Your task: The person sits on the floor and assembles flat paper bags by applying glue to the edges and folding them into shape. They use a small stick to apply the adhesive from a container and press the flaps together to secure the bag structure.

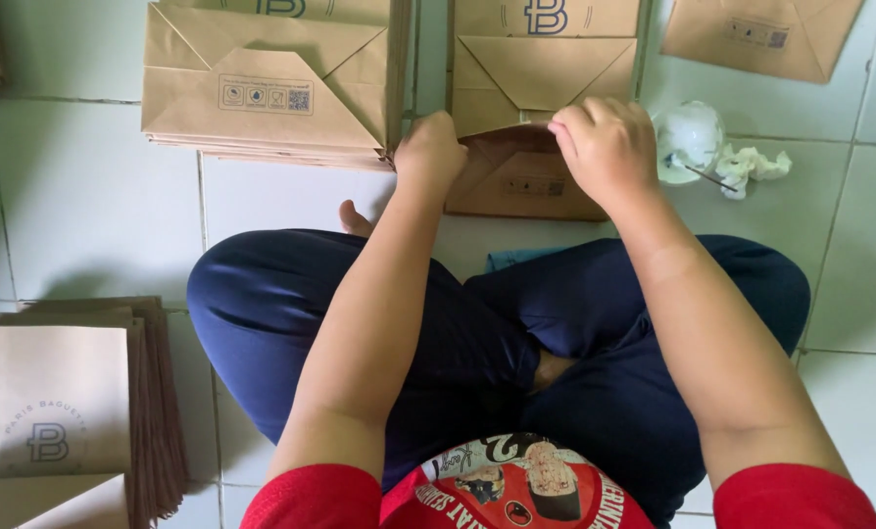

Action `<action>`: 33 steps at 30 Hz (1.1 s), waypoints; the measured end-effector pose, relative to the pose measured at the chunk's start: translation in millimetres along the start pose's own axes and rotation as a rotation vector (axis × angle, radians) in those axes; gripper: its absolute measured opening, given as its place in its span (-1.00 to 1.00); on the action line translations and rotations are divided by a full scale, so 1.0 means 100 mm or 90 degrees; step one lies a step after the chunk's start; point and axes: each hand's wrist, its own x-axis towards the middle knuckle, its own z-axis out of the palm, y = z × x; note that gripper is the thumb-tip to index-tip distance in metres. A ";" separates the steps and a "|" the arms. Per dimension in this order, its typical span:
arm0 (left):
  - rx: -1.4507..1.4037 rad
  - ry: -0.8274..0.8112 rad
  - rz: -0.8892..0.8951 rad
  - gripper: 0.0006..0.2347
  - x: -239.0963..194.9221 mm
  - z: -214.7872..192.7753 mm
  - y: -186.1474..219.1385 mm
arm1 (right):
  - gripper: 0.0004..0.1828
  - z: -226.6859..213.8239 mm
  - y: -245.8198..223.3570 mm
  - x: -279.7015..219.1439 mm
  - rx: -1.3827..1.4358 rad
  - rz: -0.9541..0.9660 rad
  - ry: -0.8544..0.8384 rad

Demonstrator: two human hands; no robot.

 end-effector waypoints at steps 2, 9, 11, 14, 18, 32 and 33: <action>-0.035 -0.061 -0.053 -0.76 -0.03 -0.14 0.10 | -0.91 -0.02 -0.07 0.12 -0.020 0.013 0.010; -0.099 -0.080 -0.123 -0.72 0.10 -0.12 0.11 | -0.88 0.20 -0.19 0.22 -0.051 0.060 0.054; -0.100 -0.087 -0.130 -0.73 0.07 -0.17 0.14 | -0.71 0.30 -0.18 0.20 -0.013 0.099 -0.033; -0.097 -0.090 -0.140 -0.73 0.10 -0.15 0.15 | -0.55 0.03 -0.36 0.44 0.207 0.346 -0.184; -0.092 -0.077 -0.149 -0.72 0.16 -0.10 0.13 | -0.35 0.05 -0.42 0.52 0.386 0.475 -0.269; -0.118 -0.050 -0.130 -0.78 0.31 0.02 0.08 | -0.48 0.49 -0.49 0.20 0.224 -0.025 -0.386; -0.098 -0.029 -0.103 -0.76 0.33 0.03 0.06 | -0.49 0.54 -0.48 0.19 0.211 0.001 -0.377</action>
